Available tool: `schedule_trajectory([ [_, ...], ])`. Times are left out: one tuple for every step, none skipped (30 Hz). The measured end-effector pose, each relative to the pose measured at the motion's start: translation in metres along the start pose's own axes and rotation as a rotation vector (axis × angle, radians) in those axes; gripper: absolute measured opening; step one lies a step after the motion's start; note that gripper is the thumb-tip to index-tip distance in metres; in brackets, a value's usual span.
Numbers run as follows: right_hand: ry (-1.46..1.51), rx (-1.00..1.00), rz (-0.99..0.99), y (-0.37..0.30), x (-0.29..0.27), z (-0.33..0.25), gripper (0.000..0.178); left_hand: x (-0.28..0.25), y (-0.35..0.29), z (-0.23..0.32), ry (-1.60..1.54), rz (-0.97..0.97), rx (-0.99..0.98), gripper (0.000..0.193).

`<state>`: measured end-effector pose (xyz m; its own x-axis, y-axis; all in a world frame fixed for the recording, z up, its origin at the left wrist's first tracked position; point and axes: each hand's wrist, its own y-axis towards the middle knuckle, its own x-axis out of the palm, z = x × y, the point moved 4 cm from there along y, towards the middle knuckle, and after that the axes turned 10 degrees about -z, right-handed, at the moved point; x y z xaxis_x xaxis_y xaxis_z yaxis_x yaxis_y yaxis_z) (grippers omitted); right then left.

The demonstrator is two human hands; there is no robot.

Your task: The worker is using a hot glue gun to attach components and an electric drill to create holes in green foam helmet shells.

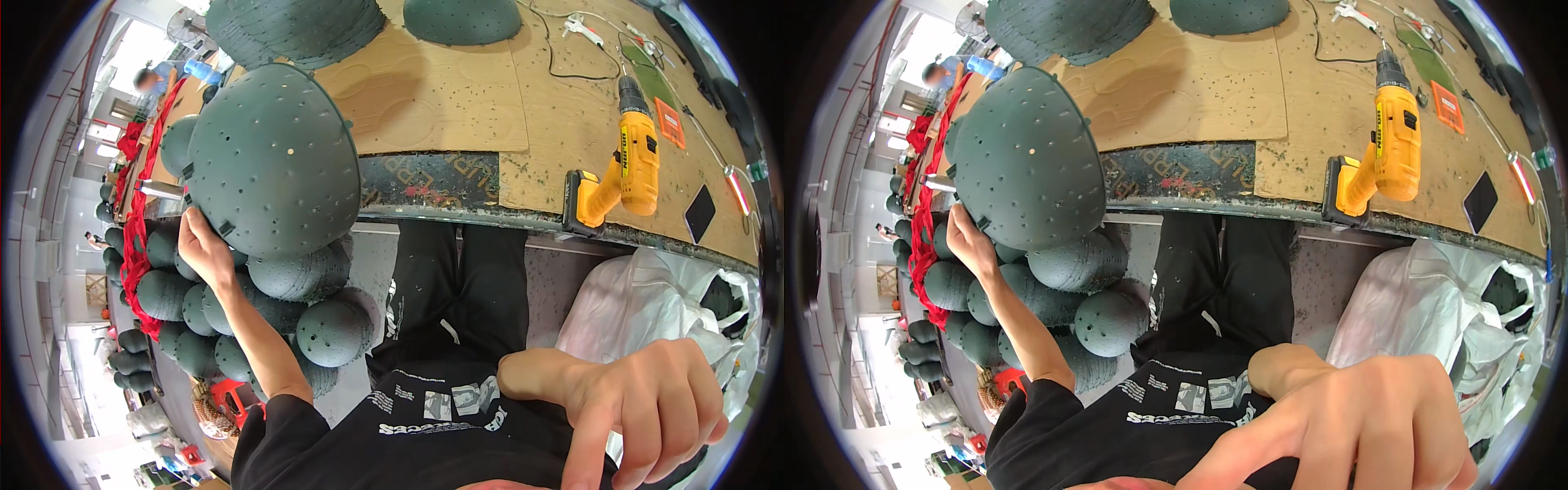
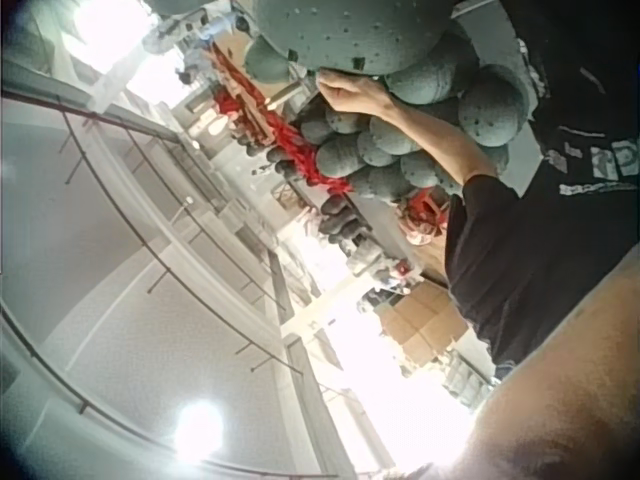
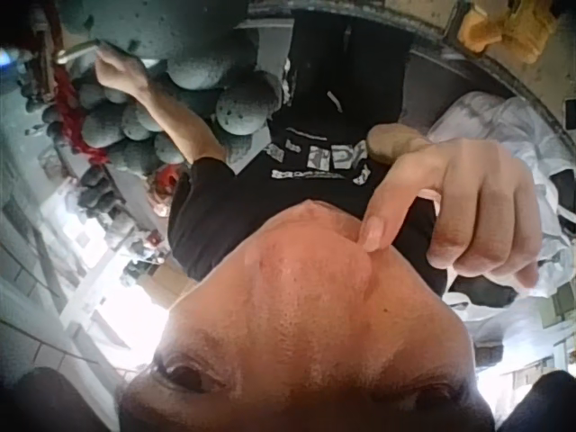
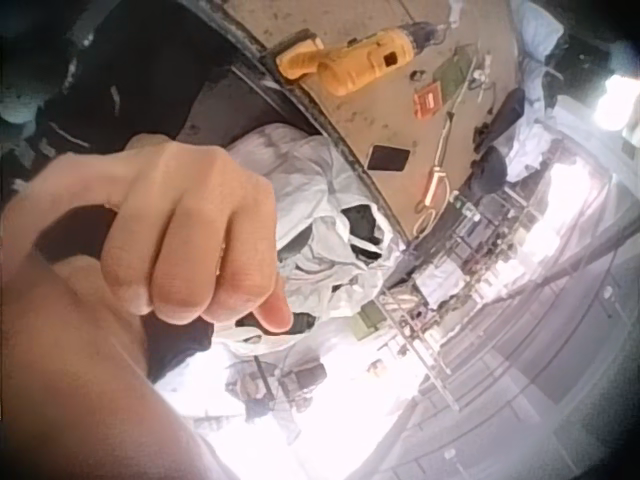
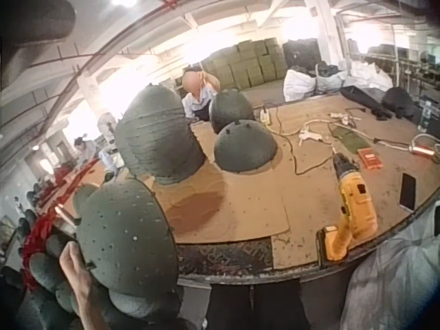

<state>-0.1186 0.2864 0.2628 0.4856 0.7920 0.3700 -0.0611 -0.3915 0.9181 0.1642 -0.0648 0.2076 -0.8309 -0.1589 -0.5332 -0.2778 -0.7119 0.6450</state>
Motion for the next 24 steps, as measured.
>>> schedule_trajectory([
  [-0.015,-0.022,0.026,-0.002,-0.002,0.0,0.044,-0.001,0.0,-0.001,0.007,0.001,-0.001,0.041],
  [-0.029,-0.044,0.054,-0.003,-0.003,0.001,0.044,-0.003,0.0,-0.003,0.05,-0.01,-0.006,0.041],
  [-0.021,-0.047,0.056,-0.002,-0.005,0.001,0.044,-0.005,0.0,-0.005,0.093,-0.02,-0.011,0.041],
  [0.007,-0.006,0.021,0.0,-0.007,0.002,0.043,-0.007,-0.002,-0.006,0.092,-0.019,-0.006,0.041],
  [0.037,0.035,-0.017,0.003,-0.009,0.003,0.042,-0.009,-0.002,-0.006,0.102,-0.015,-0.009,0.041],
  [0.049,0.035,-0.019,0.002,-0.011,0.004,0.042,-0.011,-0.003,-0.008,0.094,-0.02,-0.016,0.041],
  [0.064,0.006,-0.024,0.001,-0.012,0.004,0.041,-0.013,-0.004,-0.011,0.088,-0.024,-0.026,0.04],
  [0.084,-0.022,-0.026,-0.001,-0.013,0.005,0.041,-0.016,-0.006,-0.013,0.115,-0.035,-0.015,0.04],
  [0.106,-0.018,-0.026,-0.002,-0.015,0.009,0.041,-0.019,-0.008,-0.015,0.134,-0.029,0.002,0.039],
  [0.112,-0.107,-0.035,-0.004,-0.017,0.01,0.041,-0.021,-0.009,-0.017,0.144,-0.029,-0.01,0.039],
  [0.119,-0.195,-0.035,-0.006,-0.018,0.011,0.041,-0.025,-0.012,-0.018,0.155,-0.033,-0.027,0.039],
  [0.084,-0.19,0.008,-0.005,-0.021,0.014,0.041,-0.029,-0.015,-0.02,0.185,-0.032,-0.025,0.039],
  [0.108,-0.183,0.018,-0.005,-0.023,0.014,0.041,-0.032,-0.017,-0.019,0.223,-0.025,-0.03,0.04],
  [0.164,-0.073,-0.005,-0.003,-0.026,0.017,0.041,-0.039,-0.02,-0.022,0.235,-0.028,-0.062,0.04],
  [0.219,0.037,-0.03,-0.004,-0.029,0.021,0.04,-0.045,-0.023,-0.026,0.246,-0.03,-0.095,0.04],
  [0.246,-0.032,-0.099,-0.018,-0.025,0.023,0.042,-0.053,-0.027,-0.034,0.293,-0.029,-0.088,0.04],
  [0.27,-0.024,-0.093,-0.013,-0.028,0.028,0.042,-0.055,-0.027,-0.036,0.337,-0.017,-0.072,0.04],
  [0.268,-0.05,-0.035,-0.007,-0.032,0.032,0.043,-0.056,-0.028,-0.037,0.36,-0.009,-0.071,0.04],
  [0.264,-0.074,0.023,-0.004,-0.036,0.036,0.043,-0.057,-0.028,-0.038,0.381,-0.002,-0.069,0.041],
  [0.289,-0.064,0.027,-0.006,-0.036,0.038,0.043,-0.061,-0.031,-0.04,0.361,0.0,-0.096,0.043],
  [0.277,-0.035,0.056,-0.01,-0.035,0.039,0.044,-0.068,-0.035,-0.045,0.388,0.001,-0.119,0.043],
  [0.263,-0.005,0.083,-0.013,-0.036,0.041,0.044,-0.076,-0.038,-0.049,0.405,-0.023,-0.186,0.041],
  [0.285,0.003,0.095,-0.009,-0.04,0.047,0.044,-0.082,-0.043,-0.055,0.422,-0.055,-0.256,0.04],
  [0.316,0.063,0.107,-0.004,-0.045,0.056,0.044,-0.087,-0.049,-0.057,0.437,-0.056,-0.276,0.04],
])
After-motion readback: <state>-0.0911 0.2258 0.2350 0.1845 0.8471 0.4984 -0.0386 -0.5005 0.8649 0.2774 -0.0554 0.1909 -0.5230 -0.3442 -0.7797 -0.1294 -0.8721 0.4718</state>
